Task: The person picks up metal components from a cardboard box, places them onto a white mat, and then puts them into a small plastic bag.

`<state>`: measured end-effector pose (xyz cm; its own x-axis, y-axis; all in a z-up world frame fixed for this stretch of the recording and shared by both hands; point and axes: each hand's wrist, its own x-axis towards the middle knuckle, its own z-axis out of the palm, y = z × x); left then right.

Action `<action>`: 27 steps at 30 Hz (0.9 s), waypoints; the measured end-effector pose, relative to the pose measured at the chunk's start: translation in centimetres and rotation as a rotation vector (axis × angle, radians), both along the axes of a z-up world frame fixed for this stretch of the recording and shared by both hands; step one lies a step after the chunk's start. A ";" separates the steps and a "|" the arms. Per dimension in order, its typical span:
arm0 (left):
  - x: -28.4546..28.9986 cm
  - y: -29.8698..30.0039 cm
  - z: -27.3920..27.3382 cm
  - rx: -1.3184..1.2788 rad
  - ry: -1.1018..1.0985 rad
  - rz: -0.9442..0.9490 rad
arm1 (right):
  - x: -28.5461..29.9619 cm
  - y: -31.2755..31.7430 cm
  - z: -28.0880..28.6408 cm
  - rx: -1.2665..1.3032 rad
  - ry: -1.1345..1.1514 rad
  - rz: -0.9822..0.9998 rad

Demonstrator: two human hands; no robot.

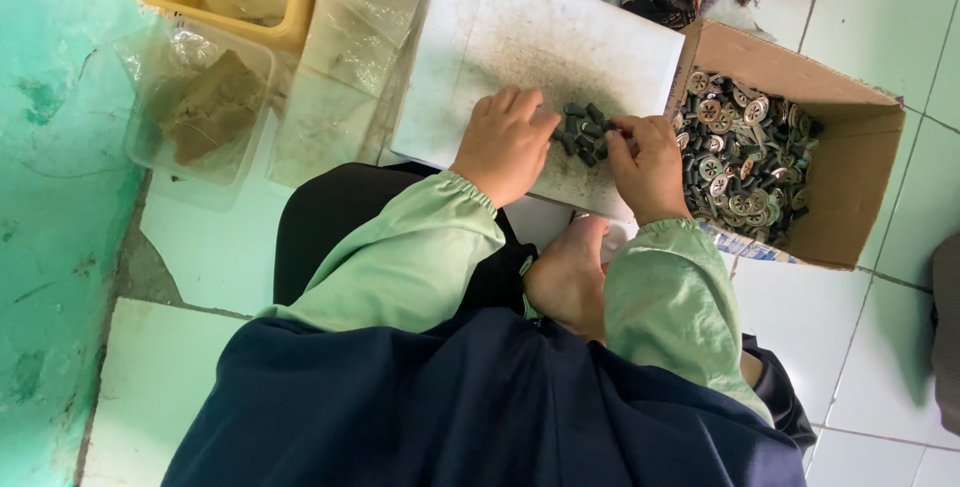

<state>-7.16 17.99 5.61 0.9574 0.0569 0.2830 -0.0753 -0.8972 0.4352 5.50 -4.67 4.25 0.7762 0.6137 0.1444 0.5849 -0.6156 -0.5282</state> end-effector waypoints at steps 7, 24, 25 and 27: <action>-0.3 1.2 0.5 -0.048 0.109 0.069 | -0.3 0.3 0.5 -0.056 0.030 0.018; -6.8 2.0 2.0 -0.020 0.072 0.027 | -7.1 6.0 -0.5 0.196 -0.496 0.156; -7.5 3.3 1.4 -0.021 0.071 0.042 | -8.3 7.6 -0.6 0.199 -0.495 0.171; -8.4 6.2 0.3 -0.007 0.055 0.162 | -9.9 11.0 -0.7 0.238 -0.435 0.263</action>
